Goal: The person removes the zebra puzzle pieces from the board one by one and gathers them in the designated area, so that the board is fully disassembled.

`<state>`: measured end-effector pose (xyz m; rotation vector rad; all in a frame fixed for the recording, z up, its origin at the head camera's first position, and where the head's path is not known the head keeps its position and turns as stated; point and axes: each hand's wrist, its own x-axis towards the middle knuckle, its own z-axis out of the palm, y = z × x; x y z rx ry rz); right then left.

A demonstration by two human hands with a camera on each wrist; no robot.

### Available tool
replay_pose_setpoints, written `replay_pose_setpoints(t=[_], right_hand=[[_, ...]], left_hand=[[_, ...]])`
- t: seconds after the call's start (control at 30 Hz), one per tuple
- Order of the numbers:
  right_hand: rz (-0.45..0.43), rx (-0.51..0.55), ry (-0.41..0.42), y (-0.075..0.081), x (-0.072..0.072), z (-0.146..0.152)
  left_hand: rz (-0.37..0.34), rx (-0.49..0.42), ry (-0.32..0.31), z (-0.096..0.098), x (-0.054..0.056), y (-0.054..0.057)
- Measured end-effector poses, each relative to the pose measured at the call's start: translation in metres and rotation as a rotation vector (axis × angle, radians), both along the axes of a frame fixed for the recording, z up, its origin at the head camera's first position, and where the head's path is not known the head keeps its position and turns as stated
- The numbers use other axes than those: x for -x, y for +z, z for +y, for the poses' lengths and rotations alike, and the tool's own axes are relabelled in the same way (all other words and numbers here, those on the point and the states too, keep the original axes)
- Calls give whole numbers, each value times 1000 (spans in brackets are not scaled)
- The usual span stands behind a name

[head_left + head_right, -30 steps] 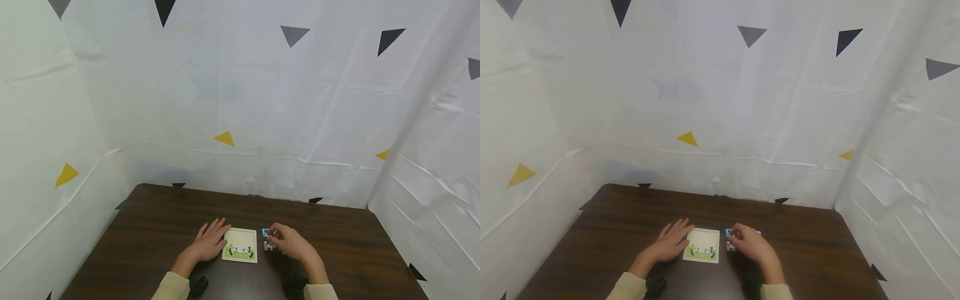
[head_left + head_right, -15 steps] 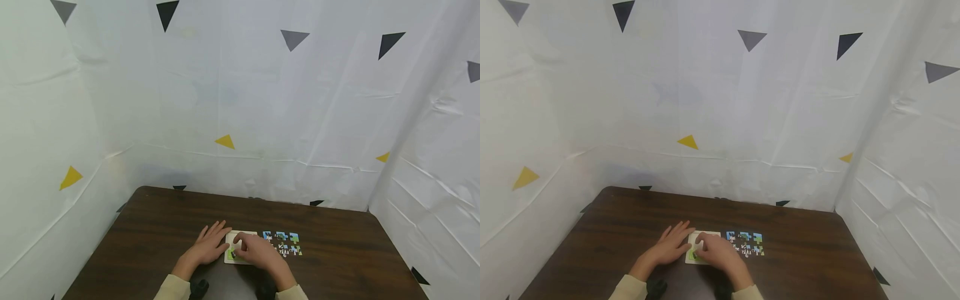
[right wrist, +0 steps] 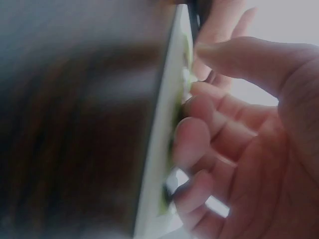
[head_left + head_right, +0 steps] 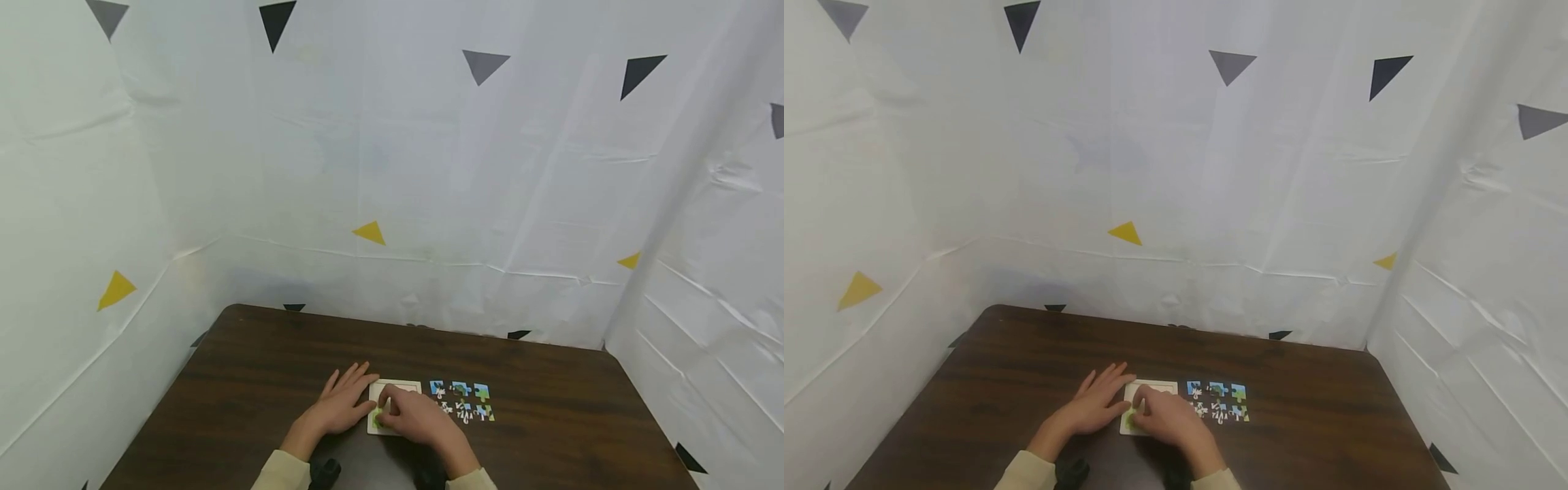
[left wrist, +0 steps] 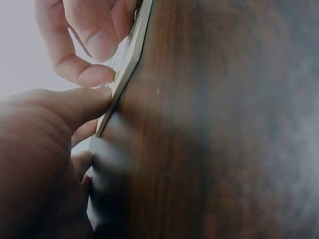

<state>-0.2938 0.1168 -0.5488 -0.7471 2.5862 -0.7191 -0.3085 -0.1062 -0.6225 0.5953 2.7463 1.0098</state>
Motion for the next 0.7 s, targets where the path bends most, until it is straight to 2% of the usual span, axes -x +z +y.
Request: replay_pose_setpoints(t=[0.2,0.37,0.53,0.7], right_hand=[[-74,-12,2,6,0,-1],[-143,23,0,11,0,-1],[-157,8,-5,11,0,-3],[-170,-11,-12,10,-1,-3]], left_hand=[[-9,-12,-2,-2,0,-1],[-6,-16,-4,-2,-1,2],[-4,-47,-18,-4,-2,6],[-7,-26,-18,-3,-1,2]])
